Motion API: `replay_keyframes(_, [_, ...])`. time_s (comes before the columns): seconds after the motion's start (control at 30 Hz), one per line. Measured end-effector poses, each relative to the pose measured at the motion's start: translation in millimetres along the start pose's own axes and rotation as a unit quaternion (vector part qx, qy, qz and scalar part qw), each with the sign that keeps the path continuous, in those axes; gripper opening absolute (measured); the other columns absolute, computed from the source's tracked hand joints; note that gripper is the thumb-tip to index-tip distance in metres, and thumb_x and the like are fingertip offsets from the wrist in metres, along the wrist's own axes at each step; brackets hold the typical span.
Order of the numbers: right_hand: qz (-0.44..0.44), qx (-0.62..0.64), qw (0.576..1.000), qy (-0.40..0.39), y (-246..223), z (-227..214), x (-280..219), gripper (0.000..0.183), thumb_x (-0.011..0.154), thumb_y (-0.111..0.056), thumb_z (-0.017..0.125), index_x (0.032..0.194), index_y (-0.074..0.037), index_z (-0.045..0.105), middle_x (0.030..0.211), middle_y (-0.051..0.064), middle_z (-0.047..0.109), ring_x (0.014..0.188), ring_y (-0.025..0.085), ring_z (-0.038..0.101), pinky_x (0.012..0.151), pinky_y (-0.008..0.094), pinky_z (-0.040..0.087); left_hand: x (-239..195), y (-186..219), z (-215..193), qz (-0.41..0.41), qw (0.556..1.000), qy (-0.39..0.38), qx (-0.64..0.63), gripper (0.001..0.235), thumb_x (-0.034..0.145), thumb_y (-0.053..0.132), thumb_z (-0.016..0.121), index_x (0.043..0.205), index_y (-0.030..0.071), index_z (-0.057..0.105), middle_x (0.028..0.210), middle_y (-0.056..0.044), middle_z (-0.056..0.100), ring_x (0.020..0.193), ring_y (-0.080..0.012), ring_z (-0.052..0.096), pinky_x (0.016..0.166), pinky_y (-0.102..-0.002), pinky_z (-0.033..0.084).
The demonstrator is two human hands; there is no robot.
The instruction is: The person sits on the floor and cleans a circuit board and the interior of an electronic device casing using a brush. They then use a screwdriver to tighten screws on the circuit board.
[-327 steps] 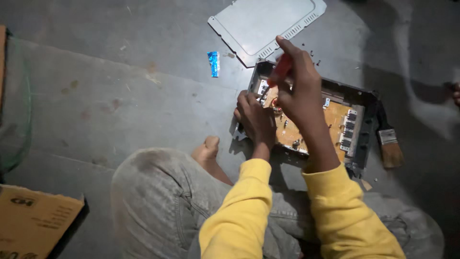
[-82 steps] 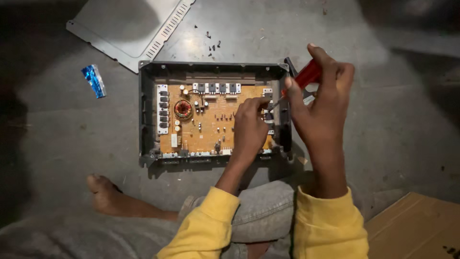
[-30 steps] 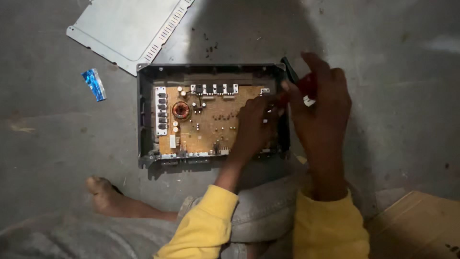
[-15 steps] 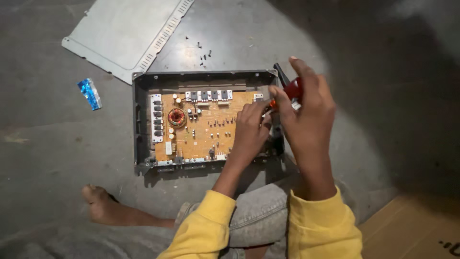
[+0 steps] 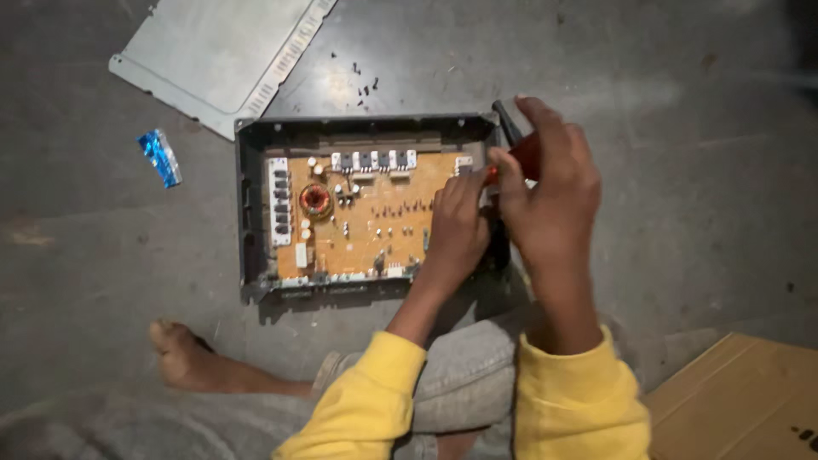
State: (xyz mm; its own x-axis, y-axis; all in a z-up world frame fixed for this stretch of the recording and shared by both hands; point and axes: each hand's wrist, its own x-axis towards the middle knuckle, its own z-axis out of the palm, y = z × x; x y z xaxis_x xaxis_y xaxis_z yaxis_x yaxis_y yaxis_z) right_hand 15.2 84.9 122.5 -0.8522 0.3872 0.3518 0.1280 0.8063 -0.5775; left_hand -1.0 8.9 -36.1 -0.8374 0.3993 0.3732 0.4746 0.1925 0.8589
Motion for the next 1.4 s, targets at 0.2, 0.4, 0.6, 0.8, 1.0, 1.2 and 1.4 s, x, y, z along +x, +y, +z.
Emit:
replay_keyframes(0.2, [-0.032, -0.045, 0.998, 0.018, 3.6, 12.8, -11.1, 0.044, 0.100, -0.008, 0.075, 0.141, -0.008, 0.058, 0.111, 0.015, 0.063, 0.090, 0.033, 0.065, 0.080, 0.042, 0.054, 8.7, -8.0, 1.1, 0.026, 0.999, 0.027, -0.026, 0.030, 0.091, 0.003, 0.061, 0.121, 0.001, 0.060, 0.108, -0.020, 0.068, 0.101, -0.0403, 0.067, 0.087, -0.046, 0.056])
replay_keyframes(0.4, [0.019, -0.105, 0.991, 0.083, 7.2, 21.1, -19.4, 0.044, 0.102, -0.011, 0.081, 0.138, -0.008, 0.056, 0.115, 0.016, 0.064, 0.095, 0.033, 0.068, 0.081, 0.042, 0.055, 4.9, -4.7, 5.2, -0.004, 1.000, -0.003, -0.016, 0.028, 0.095, -0.001, 0.061, 0.123, 0.000, 0.063, 0.107, -0.020, 0.070, 0.098, -0.0385, 0.070, 0.084, -0.044, 0.059])
replay_keyframes(0.6, [0.010, -0.029, 0.999, 0.011, 3.8, 8.9, -13.3, 0.047, 0.098, 0.000, 0.076, 0.140, -0.007, 0.054, 0.113, 0.014, 0.068, 0.098, 0.031, 0.072, 0.087, 0.042, 0.057, 11.0, 0.0, -5.5, -0.060, 0.997, -0.041, -0.032, 0.041, 0.085, -0.007, 0.058, 0.125, 0.002, 0.063, 0.104, -0.020, 0.071, 0.093, -0.0381, 0.071, 0.078, -0.044, 0.058])
replay_keyframes(0.8, [0.002, -0.046, 0.996, 0.079, 22.5, 27.6, -18.8, 0.048, 0.099, -0.003, 0.082, 0.136, -0.008, 0.052, 0.116, 0.019, 0.064, 0.100, 0.035, 0.069, 0.086, 0.042, 0.056, 16.3, -1.3, -2.2, -0.048, 0.998, -0.022, -0.043, 0.043, 0.091, -0.011, 0.057, 0.131, 0.003, 0.061, 0.112, -0.020, 0.072, 0.100, -0.0396, 0.071, 0.083, -0.046, 0.059])
replay_keyframes(1.0, [-0.005, -0.054, 0.993, 0.103, 15.1, 22.5, -19.8, 0.058, 0.096, -0.003, 0.085, 0.142, -0.008, 0.049, 0.125, 0.019, 0.062, 0.110, 0.036, 0.066, 0.092, 0.044, 0.055, 19.9, -14.2, -14.2, 0.073, 0.994, -0.066, 0.038, 0.054, 0.074, -0.006, 0.061, 0.128, 0.000, 0.058, 0.112, -0.027, 0.067, 0.098, -0.0433, 0.068, 0.080, -0.045, 0.058])
replay_keyframes(1.2, [0.050, 0.034, 0.991, 0.123, 18.9, 9.2, -18.2, 0.057, 0.100, 0.001, 0.080, 0.144, -0.012, 0.047, 0.137, 0.013, 0.059, 0.117, 0.026, 0.069, 0.092, 0.035, 0.063, 122.6, -90.1, -64.0, -0.237, 0.952, -0.002, 0.195, 0.027, 0.092, 0.002, 0.061, 0.117, 0.011, 0.063, 0.109, -0.014, 0.070, 0.092, -0.0278, 0.069, 0.079, -0.042, 0.059])
replay_keyframes(1.4, [-0.002, 0.089, 0.981, 0.173, 49.1, -2.6, -14.9, 0.058, 0.104, 0.004, 0.080, 0.144, -0.014, 0.043, 0.147, 0.007, 0.050, 0.130, 0.024, 0.063, 0.103, 0.033, 0.064, 170.2, -196.6, -88.2, -0.219, 0.912, -0.108, 0.330, 0.033, 0.079, 0.014, 0.075, 0.110, 0.011, 0.067, 0.113, -0.019, 0.068, 0.106, -0.0423, 0.065, 0.085, -0.050, 0.055])
